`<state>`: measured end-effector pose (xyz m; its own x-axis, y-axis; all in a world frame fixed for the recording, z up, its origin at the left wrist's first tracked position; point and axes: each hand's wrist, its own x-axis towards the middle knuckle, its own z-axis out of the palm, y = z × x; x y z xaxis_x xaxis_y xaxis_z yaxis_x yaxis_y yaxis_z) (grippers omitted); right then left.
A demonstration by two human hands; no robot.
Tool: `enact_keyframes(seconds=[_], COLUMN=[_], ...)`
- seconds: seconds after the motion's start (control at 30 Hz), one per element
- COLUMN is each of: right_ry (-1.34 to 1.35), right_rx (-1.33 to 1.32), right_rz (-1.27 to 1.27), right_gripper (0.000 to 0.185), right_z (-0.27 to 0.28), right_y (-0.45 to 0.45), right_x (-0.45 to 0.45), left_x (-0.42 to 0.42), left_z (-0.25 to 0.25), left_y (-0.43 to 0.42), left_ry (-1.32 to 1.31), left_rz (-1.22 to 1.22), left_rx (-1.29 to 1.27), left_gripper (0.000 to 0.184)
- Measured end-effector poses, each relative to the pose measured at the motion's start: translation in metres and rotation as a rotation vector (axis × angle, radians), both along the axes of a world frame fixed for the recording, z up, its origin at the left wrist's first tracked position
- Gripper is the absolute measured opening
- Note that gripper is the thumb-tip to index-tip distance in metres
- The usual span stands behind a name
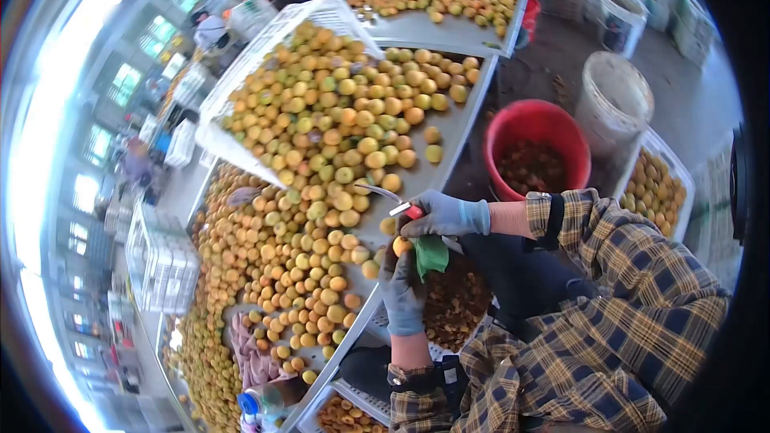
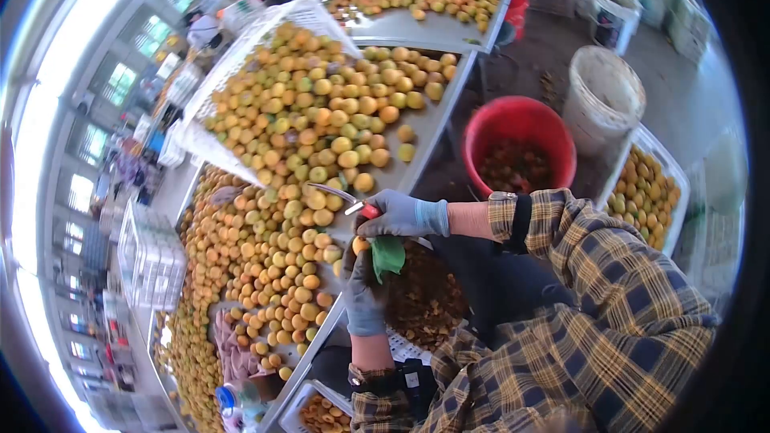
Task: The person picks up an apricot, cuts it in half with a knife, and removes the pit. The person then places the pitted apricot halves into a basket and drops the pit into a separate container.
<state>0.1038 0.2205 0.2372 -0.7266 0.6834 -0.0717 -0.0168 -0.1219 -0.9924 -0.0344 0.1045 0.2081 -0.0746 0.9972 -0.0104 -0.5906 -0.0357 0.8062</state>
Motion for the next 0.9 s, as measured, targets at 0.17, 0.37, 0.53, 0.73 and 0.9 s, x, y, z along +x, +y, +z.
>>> enact_keyframes(seconds=[0.17,0.37,0.53,0.73,0.9], right_ry=[-0.007,-0.135,-0.216,-0.451,-0.614], right_rx=[0.166,0.182,0.307,0.456,0.604], right_rz=[-0.088,-0.327,-0.444,-0.512,-0.736], right_gripper=[0.042,0.036,0.030,0.020,0.017], right_z=[-0.008,-0.014,-0.030,-0.034,-0.044], right_y=[-0.014,-0.009,0.001,-0.006,-0.007], right_x=[0.065,0.144,0.207,0.246,0.253], left_x=[0.033,0.105,0.150,0.191,0.221], left_z=[-0.016,0.011,0.008,-0.013,-0.024], left_y=[0.011,0.063,0.098,0.111,0.115], left_ry=[-0.084,0.528,0.561,0.584,1.027], left_rz=[0.001,-0.148,-0.412,-0.548,-0.261], left_rx=[-0.110,0.072,0.118,0.142,0.336], left_gripper=[0.036,0.048,0.047,0.041,0.038])
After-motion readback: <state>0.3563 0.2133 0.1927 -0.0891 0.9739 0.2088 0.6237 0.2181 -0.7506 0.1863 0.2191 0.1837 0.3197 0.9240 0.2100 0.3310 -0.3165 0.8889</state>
